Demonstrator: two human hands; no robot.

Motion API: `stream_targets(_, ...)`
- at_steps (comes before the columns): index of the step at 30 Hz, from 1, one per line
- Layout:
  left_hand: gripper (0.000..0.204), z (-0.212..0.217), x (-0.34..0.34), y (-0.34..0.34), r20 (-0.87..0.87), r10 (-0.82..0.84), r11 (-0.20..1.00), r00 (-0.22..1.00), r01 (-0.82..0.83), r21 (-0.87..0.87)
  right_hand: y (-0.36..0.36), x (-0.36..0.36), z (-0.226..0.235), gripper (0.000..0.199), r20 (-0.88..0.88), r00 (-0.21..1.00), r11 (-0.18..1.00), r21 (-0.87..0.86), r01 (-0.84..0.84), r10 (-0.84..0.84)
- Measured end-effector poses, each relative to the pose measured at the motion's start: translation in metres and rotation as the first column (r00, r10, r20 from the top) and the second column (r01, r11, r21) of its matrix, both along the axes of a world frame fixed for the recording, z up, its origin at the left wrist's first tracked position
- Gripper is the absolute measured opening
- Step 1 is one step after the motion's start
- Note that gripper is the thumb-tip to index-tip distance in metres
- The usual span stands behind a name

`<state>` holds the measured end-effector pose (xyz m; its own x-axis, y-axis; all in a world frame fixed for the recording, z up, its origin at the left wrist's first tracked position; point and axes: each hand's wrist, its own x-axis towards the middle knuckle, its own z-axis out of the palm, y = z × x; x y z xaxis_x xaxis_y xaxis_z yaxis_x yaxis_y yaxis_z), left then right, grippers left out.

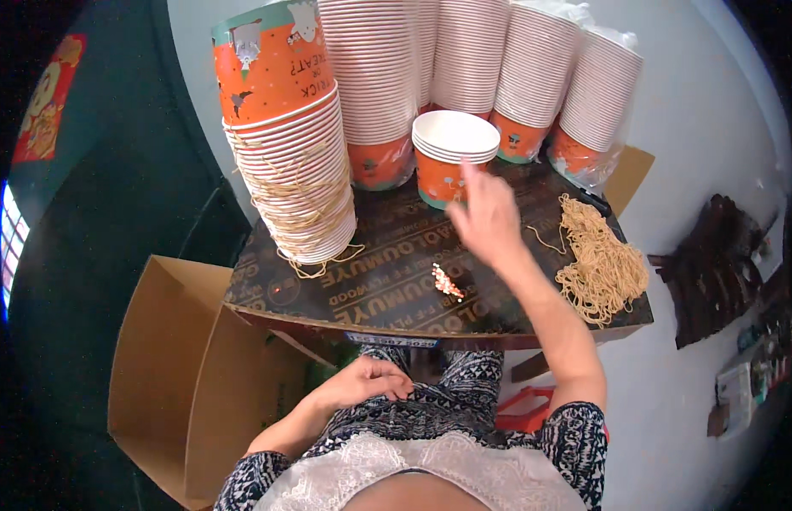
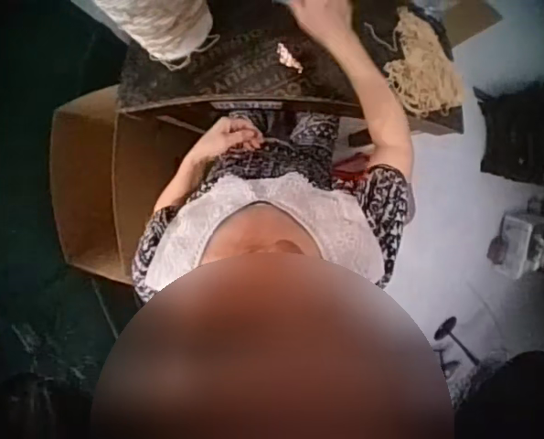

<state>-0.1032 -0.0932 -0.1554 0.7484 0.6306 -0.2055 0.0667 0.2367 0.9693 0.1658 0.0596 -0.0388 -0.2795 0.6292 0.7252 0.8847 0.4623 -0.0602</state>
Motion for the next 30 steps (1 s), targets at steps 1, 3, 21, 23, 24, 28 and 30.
stream_targets(1, 0.023, -0.004, -0.001, -0.002, -0.009, 0.023, 1.000, 1.000, -0.023, 0.003, 0.016, 0.007, 0.008, 0.075, 0.026, 0.993, 0.993, -0.012, 0.119, -0.119)
stream_targets(3, 0.024, -0.010, 0.000, -0.002, 0.009, 0.034, 0.999, 0.999, -0.034, 0.022, 0.046, 0.019, 0.012, 0.075, -0.054, 0.965, 0.956, -0.163, 0.245, -0.256)
stream_targets(21, 0.144, 0.123, -0.068, -0.054, 0.462, 0.600, -0.011, 0.653, -0.570, 0.821, -0.142, -0.026, 0.034, 0.046, 0.001, 0.899, 0.888, 0.154, -0.433, 0.438)
stream_targets(23, 0.144, 0.136, -0.071, -0.080, 0.468, 0.638, -0.052, 0.612, -0.572, 0.819, -0.165, -0.040, 0.027, 0.048, 0.001, 0.839, 0.835, 0.097, -0.542, 0.545)
stream_targets(24, 0.131, 0.154, -0.075, -0.097, 0.241, 0.768, 0.011, 0.593, -0.388, 0.922, -0.173, -0.047, 0.020, 0.048, 0.002, 0.818, 0.816, 0.068, -0.574, 0.575)
stream_targets(28, 0.086, 0.149, -0.089, -0.122, -0.170, 0.790, 0.278, 0.589, -0.097, 0.956, -0.191, -0.079, -0.023, 0.044, -0.077, 0.731, 0.734, 0.034, -0.678, 0.678)
stream_targets(30, 0.070, 0.138, -0.091, -0.135, -0.202, 0.818, 0.297, 0.538, -0.094, 0.950, -0.192, -0.095, -0.047, 0.047, -0.115, 0.702, 0.708, 0.030, -0.705, 0.703)
